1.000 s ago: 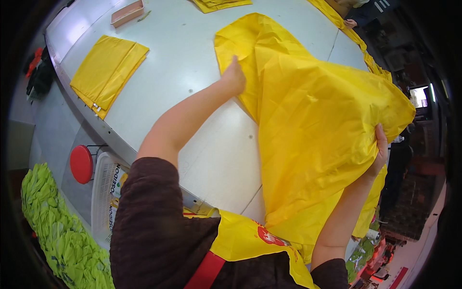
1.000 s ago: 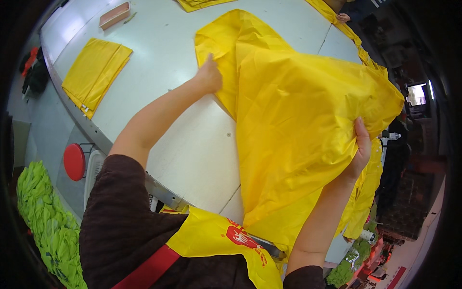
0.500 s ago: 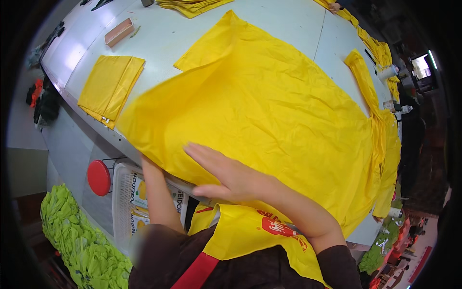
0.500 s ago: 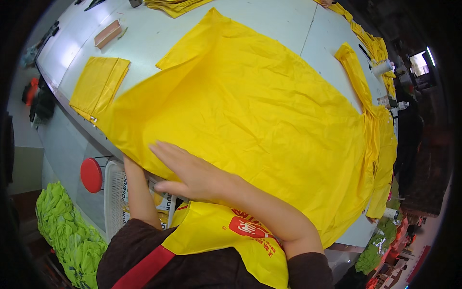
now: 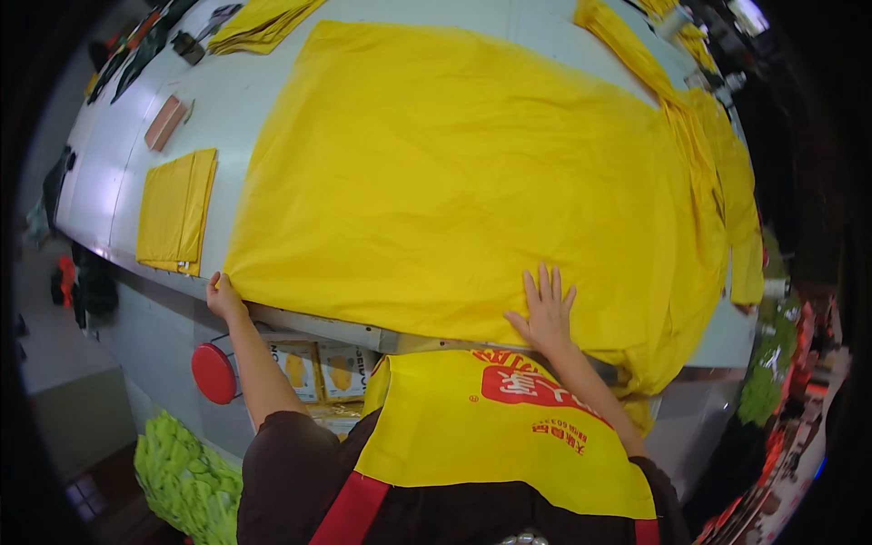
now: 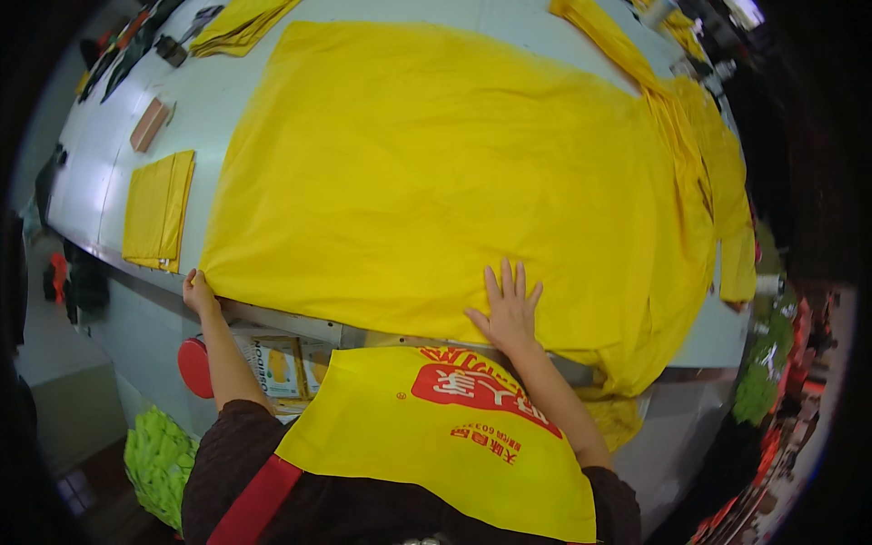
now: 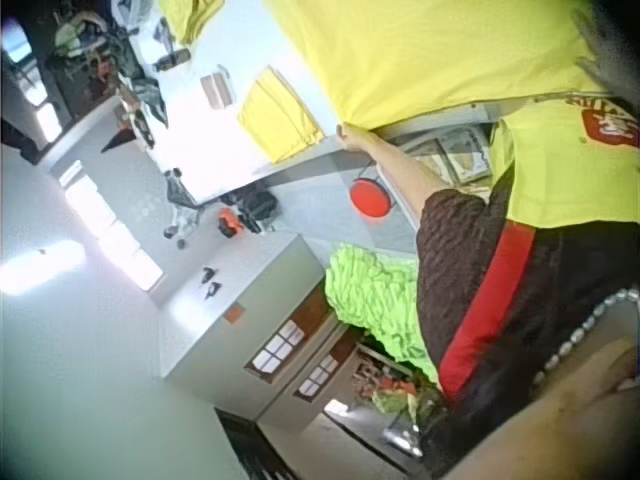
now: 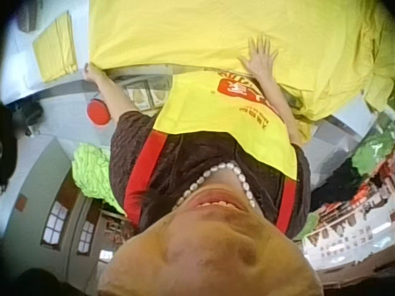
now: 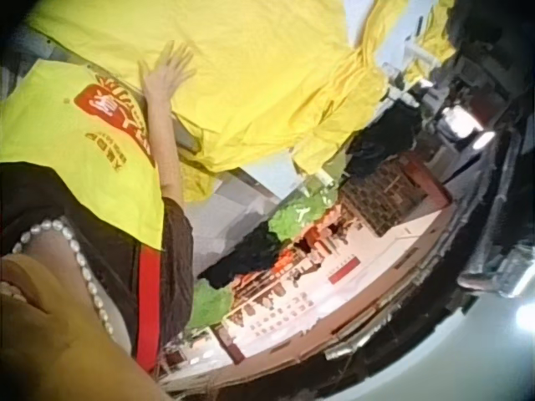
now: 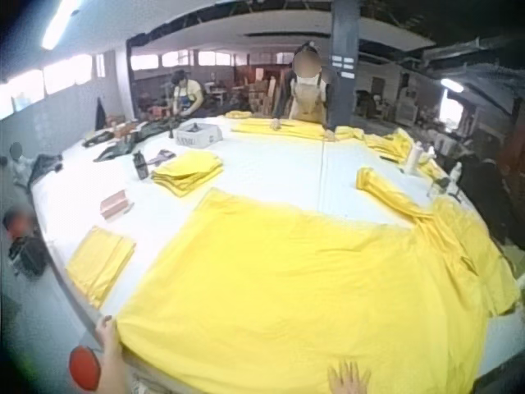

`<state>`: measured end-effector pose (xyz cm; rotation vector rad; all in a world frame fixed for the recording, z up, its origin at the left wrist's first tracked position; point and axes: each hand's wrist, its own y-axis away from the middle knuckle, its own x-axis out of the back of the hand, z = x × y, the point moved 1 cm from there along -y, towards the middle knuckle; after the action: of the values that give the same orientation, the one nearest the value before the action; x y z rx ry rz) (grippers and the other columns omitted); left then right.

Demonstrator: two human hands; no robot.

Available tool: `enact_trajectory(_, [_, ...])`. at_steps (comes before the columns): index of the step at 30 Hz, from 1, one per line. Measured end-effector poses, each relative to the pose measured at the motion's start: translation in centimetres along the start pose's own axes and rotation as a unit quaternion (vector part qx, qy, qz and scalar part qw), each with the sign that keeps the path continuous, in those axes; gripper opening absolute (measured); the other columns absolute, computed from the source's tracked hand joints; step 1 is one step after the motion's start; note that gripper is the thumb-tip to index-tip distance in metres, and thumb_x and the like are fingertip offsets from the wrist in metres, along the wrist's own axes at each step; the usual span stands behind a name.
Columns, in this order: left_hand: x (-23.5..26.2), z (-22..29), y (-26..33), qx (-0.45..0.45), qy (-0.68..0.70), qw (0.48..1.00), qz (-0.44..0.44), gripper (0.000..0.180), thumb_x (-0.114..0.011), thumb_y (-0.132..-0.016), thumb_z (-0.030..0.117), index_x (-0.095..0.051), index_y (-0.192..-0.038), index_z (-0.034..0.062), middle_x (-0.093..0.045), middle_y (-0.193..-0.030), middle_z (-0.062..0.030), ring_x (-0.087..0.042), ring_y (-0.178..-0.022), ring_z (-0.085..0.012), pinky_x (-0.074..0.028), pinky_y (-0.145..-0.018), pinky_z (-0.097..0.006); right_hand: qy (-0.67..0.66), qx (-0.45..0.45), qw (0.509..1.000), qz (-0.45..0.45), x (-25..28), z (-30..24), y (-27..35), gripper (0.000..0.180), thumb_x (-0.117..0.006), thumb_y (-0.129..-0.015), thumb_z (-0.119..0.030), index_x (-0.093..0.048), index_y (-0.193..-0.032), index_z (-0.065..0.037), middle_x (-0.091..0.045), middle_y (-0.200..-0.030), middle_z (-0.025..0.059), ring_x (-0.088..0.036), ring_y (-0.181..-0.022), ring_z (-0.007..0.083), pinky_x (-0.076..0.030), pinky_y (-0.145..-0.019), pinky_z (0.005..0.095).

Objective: The person folds a yellow raincoat on a large white table. They smooth the fabric, fold the sleeves and body, and place the folded coat into a plastic basket. Other yellow garments and coworkers are visible in the background.

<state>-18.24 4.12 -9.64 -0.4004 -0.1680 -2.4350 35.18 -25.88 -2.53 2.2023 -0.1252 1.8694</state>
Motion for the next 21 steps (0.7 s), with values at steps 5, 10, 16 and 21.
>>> enact_trajectory(5, [-7.0, 9.0, 5.0, -0.325, -0.240, 0.911, 0.081, 0.034, -0.062, -0.080, 0.013, -0.054, -0.110, -0.0013, -0.057, -0.106, -0.0190, -0.052, -0.101, -0.0353, -0.039, -0.090, -0.039, -0.031, -0.037, 0.997, 0.056, -0.8, 1.5, 2.7, 0.066, -0.055, -0.079, -0.049, -0.041, -0.131, -0.011, -0.029, -0.139, 0.0169, -0.022, -0.130, 0.0368, -0.015, -0.097, 0.0640])
enact_trajectory(10, [-20.9, 15.4, 20.6, -0.538, -0.164, 0.785, -0.259, 0.047, -0.059, -0.082, 0.030, -0.050, -0.121, 0.0061, -0.049, -0.124, -0.0181, -0.042, -0.118, -0.0332, -0.032, -0.096, -0.045, -0.026, -0.113, 0.988, 0.106, -2.3, 2.9, 4.1, 0.066, -0.055, -0.078, -0.050, -0.043, -0.130, -0.012, -0.033, -0.138, 0.0168, -0.025, -0.129, 0.0354, -0.014, -0.097, 0.0639])
enact_trajectory(16, [-29.4, 14.8, 26.6, -0.469, -0.472, 0.648, -0.370, 0.073, -0.045, -0.080, 0.059, -0.029, -0.137, 0.0150, -0.022, -0.145, -0.0074, -0.018, -0.134, -0.0271, -0.019, -0.100, -0.057, -0.106, -0.065, 0.981, 0.150, -1.1, 6.8, 2.7, 0.059, -0.055, -0.081, -0.042, -0.045, -0.127, -0.008, -0.037, -0.135, 0.0181, -0.031, -0.127, 0.0337, -0.021, -0.101, 0.0540])
enact_trajectory(21, [-25.4, 15.8, 26.6, -0.506, -0.424, 0.616, -0.430, 0.070, -0.051, -0.081, 0.050, -0.032, -0.135, 0.0096, -0.027, -0.142, -0.0138, -0.022, -0.132, -0.0284, -0.019, -0.102, -0.054, -0.662, -0.248, 0.645, 0.290, -0.1, 8.1, 10.2, 0.024, -0.053, -0.088, -0.023, -0.057, -0.101, -0.003, -0.058, -0.078, 0.0080, -0.057, -0.069, 0.0162, -0.046, -0.062, 0.0239])
